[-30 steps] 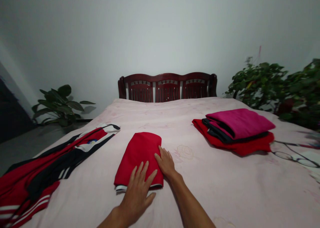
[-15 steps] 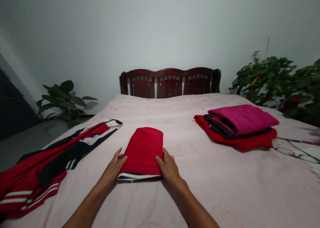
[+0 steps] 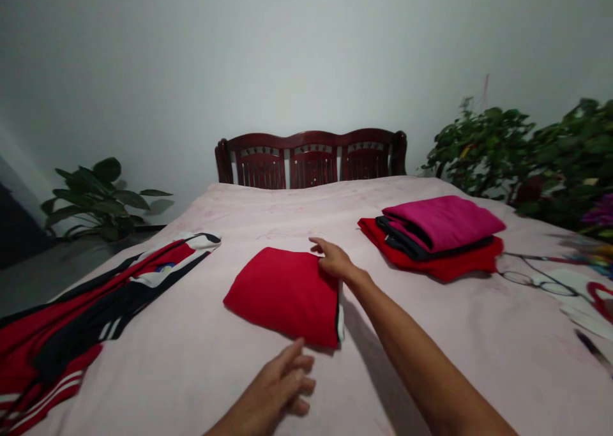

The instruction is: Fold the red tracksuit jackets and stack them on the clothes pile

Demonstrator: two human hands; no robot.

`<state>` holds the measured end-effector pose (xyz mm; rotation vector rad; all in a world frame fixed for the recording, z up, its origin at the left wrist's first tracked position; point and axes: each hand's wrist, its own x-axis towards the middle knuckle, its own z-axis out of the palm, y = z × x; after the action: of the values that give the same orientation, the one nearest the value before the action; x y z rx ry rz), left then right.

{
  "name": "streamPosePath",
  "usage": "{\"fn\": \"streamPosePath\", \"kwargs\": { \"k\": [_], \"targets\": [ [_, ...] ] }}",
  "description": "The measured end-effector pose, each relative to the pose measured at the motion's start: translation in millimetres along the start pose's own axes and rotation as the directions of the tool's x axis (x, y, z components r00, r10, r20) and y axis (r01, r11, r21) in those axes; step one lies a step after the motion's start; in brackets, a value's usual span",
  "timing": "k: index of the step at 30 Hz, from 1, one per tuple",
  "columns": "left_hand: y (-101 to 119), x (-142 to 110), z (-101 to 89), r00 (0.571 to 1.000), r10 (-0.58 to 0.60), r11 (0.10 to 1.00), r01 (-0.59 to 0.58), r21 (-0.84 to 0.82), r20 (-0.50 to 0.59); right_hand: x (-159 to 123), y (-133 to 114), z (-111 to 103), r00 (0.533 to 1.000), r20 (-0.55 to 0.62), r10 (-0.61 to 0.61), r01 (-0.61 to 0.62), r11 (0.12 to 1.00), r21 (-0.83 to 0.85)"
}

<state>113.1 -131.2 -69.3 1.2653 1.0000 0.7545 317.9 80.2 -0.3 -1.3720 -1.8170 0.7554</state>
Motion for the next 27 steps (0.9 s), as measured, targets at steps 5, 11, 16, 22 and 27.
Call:
{"fn": "streamPosePath", "kwargs": {
  "k": [5,11,16,22,27],
  "targets": [
    [44,22,-43.8,0.929,0.195,0.976,-0.155,0.150,-0.314,-6,24,-38,0.960,-0.265,0.089,-0.091,0.996,0.005],
    [26,61,-161.0,0.673,0.265,0.904,0.075,0.420,-0.691,-80,60,-7,0.916,-0.325,0.234,-0.201,0.971,0.130],
    [17,79,-171.8,0.801,0.128,0.976,0.001,0.216,-0.585,-101,60,27,0.897,-0.260,0.359,-0.306,0.926,0.221],
    [31,80,-154.2,0.872,0.012,1.000,0.003,0.030,-0.489,-83,47,41,0.906,-0.278,0.320,-0.251,0.933,0.256],
    [25,63,-131.6,0.743,0.245,0.956,-0.291,0.028,-0.623,-59,48,33,0.952,-0.283,0.114,-0.035,0.963,0.268]
  ]
}}
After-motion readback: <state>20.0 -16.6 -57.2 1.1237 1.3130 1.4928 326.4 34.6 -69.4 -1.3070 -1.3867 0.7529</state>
